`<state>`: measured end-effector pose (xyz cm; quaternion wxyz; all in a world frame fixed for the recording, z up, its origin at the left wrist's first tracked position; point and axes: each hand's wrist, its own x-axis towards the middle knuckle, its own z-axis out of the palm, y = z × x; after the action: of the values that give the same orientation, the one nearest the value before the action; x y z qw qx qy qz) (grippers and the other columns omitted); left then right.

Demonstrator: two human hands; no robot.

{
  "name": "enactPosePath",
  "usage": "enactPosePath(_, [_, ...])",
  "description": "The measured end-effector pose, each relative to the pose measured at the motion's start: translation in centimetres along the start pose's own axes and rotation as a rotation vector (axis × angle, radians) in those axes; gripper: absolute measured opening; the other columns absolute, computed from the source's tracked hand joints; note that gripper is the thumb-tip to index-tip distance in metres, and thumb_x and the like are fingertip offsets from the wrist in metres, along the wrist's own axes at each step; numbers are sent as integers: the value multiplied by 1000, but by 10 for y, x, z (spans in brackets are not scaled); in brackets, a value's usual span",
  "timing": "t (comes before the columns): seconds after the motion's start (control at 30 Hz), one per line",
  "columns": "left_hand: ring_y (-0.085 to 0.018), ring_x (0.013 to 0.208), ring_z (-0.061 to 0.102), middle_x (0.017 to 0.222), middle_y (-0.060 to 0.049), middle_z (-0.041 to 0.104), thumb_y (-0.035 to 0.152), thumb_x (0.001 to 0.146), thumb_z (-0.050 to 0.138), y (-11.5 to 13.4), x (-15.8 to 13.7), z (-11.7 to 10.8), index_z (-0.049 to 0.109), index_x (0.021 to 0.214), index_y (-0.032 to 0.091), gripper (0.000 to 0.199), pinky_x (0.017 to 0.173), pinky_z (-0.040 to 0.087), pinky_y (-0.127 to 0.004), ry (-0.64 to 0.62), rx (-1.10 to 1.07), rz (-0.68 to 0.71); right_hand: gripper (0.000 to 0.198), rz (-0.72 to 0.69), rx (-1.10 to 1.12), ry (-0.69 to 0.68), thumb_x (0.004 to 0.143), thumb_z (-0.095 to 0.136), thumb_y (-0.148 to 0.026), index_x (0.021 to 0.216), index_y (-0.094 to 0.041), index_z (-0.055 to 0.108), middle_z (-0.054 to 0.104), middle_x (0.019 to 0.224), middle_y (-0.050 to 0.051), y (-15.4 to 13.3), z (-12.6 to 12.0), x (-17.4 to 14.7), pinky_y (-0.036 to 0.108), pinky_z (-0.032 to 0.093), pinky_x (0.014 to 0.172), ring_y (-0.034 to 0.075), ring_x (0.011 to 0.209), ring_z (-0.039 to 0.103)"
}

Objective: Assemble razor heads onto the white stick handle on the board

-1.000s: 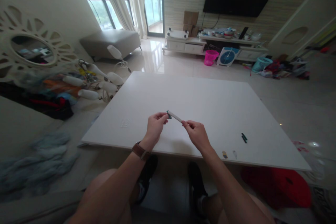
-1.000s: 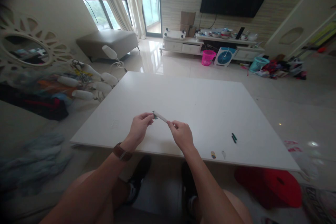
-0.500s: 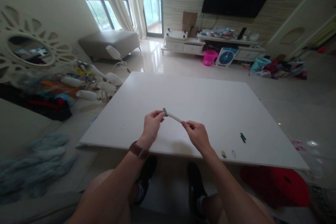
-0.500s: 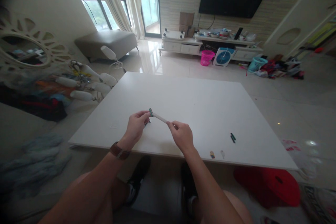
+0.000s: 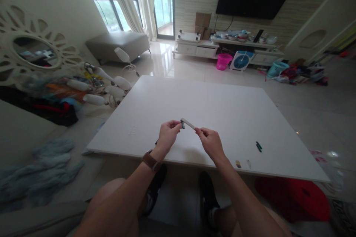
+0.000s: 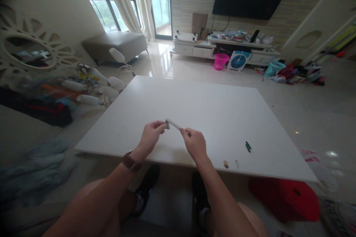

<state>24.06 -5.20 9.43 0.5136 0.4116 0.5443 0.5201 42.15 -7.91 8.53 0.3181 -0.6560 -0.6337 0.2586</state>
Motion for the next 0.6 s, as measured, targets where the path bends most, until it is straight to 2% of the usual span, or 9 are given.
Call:
enactPosePath(0.13, [-11, 58, 51, 64, -2, 66, 30, 65, 73, -1, 1, 0, 73, 72, 15, 17, 58, 38, -25, 0, 1, 6, 53, 1, 11, -6, 92, 47, -62, 80, -21, 77, 52, 54, 0, 0, 1, 0, 26, 26, 53, 14, 54, 45])
enactPosePath(0.33, [-11, 59, 51, 66, -4, 68, 29, 64, 74, 2, 6, -3, 73, 73, 14, 18, 58, 40, -26, 74, -50, 8, 54, -6, 34, -62, 92, 47, -63, 79, -20, 77, 48, 52, -1, 0, 3, 1, 26, 25, 52, 13, 52, 41])
enactPosePath(0.5, [-10, 56, 48, 59, 0, 61, 33, 66, 75, 1, 12, -9, 73, 74, 13, 21, 56, 36, -25, 114, -53, 16, 52, -20, 39, -102, 92, 48, -62, 79, -20, 77, 49, 53, -1, 1, 1, -1, 26, 24, 52, 13, 53, 41])
enactPosePath(0.6, [-10, 55, 47, 58, 0, 60, 33, 65, 75, 1, 13, -11, 73, 76, 13, 23, 55, 35, -25, 120, -51, 18, 51, -31, 16, -80, 92, 49, -61, 76, -20, 76, 51, 53, -1, -1, -1, -2, 26, 24, 53, 12, 53, 43])
